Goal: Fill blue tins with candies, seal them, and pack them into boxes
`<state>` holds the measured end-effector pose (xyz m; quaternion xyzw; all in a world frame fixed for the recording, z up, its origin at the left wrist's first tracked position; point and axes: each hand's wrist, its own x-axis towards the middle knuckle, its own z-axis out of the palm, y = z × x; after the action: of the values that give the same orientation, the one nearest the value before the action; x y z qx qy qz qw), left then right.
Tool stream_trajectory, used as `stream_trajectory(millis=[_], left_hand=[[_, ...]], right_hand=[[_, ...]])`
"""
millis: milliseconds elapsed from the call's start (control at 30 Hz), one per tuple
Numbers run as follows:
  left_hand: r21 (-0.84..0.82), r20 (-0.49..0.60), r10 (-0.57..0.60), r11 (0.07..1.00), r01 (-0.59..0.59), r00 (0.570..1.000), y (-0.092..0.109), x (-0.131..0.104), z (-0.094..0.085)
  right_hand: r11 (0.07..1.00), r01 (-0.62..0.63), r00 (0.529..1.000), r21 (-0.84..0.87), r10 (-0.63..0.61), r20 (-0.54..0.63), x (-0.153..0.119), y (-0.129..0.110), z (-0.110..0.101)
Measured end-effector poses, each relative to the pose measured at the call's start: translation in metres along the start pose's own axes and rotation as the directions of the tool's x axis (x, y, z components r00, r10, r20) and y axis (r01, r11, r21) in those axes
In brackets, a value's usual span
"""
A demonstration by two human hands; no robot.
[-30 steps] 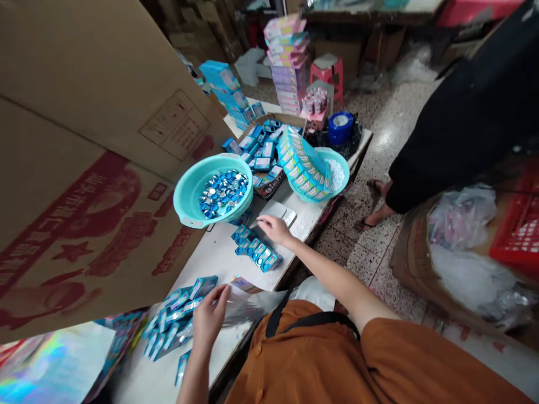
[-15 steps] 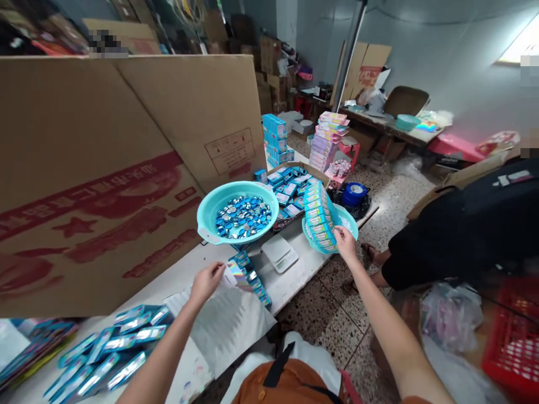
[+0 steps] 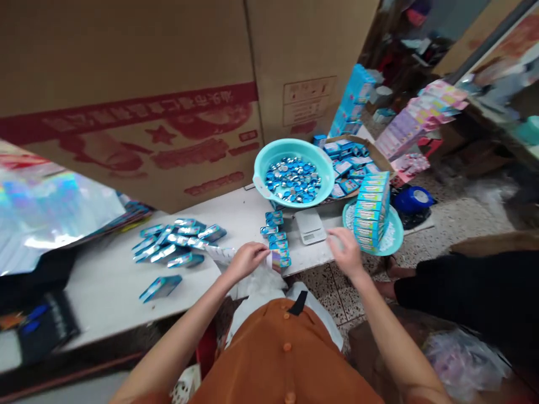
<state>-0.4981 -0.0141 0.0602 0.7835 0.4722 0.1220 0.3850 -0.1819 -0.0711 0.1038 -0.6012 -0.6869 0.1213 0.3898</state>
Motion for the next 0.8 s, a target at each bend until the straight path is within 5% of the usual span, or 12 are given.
stream_trajectory(millis=[100,233,433,600,800], left_hand=[[-0.006,-0.010,-0.058,0.998,0.058,0.998,0.026,-0.017,0.014],[-0.062,-0.030,-0.166,0.985,0.164,0.986,0.045,-0.022,0.021],[-0.110,-0.037,-0.271,0.958,0.266,0.962,0.054,-0.036,0.018],[-0.133,-0.074,-0.314,0.944,0.303,0.946,0.048,-0.050,0.016],[-0.125,-0.052,-0.299,0.949,0.291,0.953,0.025,-0.057,0.004]], right_hand=[[0.962,0.149,0.925,0.230,-0.218,0.311,-0.012,-0.035,0.058],[0.946,0.118,0.887,0.303,-0.238,0.396,-0.024,-0.044,0.098],[0.937,0.192,0.881,0.293,-0.296,0.370,-0.026,-0.033,0.102],[0.908,0.351,0.830,0.229,-0.415,0.372,-0.033,-0.041,0.108],[0.944,0.301,0.856,0.135,-0.330,0.398,-0.045,-0.065,0.124]])
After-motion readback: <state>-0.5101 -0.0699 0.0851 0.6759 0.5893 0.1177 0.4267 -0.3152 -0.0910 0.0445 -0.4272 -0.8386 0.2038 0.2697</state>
